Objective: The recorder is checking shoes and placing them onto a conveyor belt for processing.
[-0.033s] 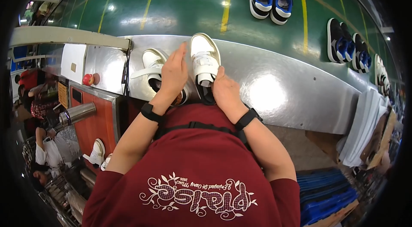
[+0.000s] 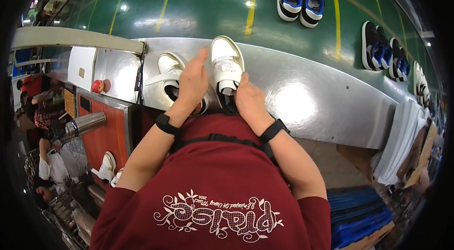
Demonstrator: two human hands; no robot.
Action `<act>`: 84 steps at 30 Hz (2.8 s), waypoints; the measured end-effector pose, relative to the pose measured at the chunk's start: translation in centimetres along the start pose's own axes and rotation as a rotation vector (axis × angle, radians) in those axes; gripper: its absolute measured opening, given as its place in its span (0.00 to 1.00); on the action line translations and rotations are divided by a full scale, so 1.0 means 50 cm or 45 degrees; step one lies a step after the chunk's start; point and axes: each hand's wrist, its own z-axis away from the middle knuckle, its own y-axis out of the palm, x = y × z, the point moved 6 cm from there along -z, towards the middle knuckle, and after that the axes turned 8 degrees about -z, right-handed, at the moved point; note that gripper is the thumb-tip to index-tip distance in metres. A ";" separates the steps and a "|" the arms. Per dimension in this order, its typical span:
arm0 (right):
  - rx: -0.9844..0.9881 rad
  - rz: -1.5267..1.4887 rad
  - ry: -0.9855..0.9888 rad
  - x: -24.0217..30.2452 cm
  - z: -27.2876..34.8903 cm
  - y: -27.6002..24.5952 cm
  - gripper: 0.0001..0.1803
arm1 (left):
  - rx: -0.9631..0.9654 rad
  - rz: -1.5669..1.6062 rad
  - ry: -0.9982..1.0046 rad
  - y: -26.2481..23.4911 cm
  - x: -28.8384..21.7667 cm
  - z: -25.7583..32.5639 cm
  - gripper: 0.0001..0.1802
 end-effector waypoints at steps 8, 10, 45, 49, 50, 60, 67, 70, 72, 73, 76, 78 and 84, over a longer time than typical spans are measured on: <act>0.061 -0.149 0.057 -0.023 0.003 0.019 0.20 | 0.325 0.192 0.171 0.004 -0.008 0.055 0.21; -0.036 -0.156 0.070 -0.048 0.009 0.011 0.17 | 0.295 0.171 0.346 -0.032 -0.024 0.087 0.21; 0.690 -0.619 -0.190 0.176 -0.090 0.097 0.32 | 0.158 -0.908 0.645 -0.036 0.048 0.154 0.15; 0.773 -0.591 -0.377 0.208 -0.084 0.098 0.38 | 0.083 -0.852 0.650 -0.025 0.071 0.162 0.15; 0.786 -0.599 -0.412 0.203 -0.073 0.102 0.38 | 0.027 -0.808 0.652 -0.021 0.072 0.173 0.14; 0.648 -0.454 -0.443 0.178 -0.061 0.107 0.37 | -0.102 -0.653 0.605 -0.029 0.060 0.185 0.12; 0.347 -0.605 -0.301 0.172 -0.046 0.064 0.28 | 0.067 -0.261 0.360 -0.124 0.046 0.211 0.07; 0.302 -0.570 -0.361 0.189 -0.030 0.023 0.13 | -0.465 -0.008 -0.161 -0.209 0.102 0.210 0.10; 0.464 -0.547 -0.501 0.228 -0.007 0.037 0.07 | -0.625 -0.007 -0.501 -0.238 0.142 0.194 0.18; 0.502 -0.483 -0.626 0.250 0.003 0.042 0.09 | -0.610 0.008 -0.496 -0.241 0.147 0.179 0.18; 0.538 -0.309 -0.755 0.276 0.001 0.093 0.13 | -0.203 0.301 -0.613 -0.202 0.189 0.126 0.21; 0.558 -0.214 -0.803 0.279 -0.002 0.133 0.15 | 0.086 0.277 -0.661 -0.155 0.210 0.101 0.23; 0.519 -0.141 -0.689 0.277 -0.017 0.177 0.19 | 0.175 0.451 -0.779 -0.138 0.265 0.080 0.18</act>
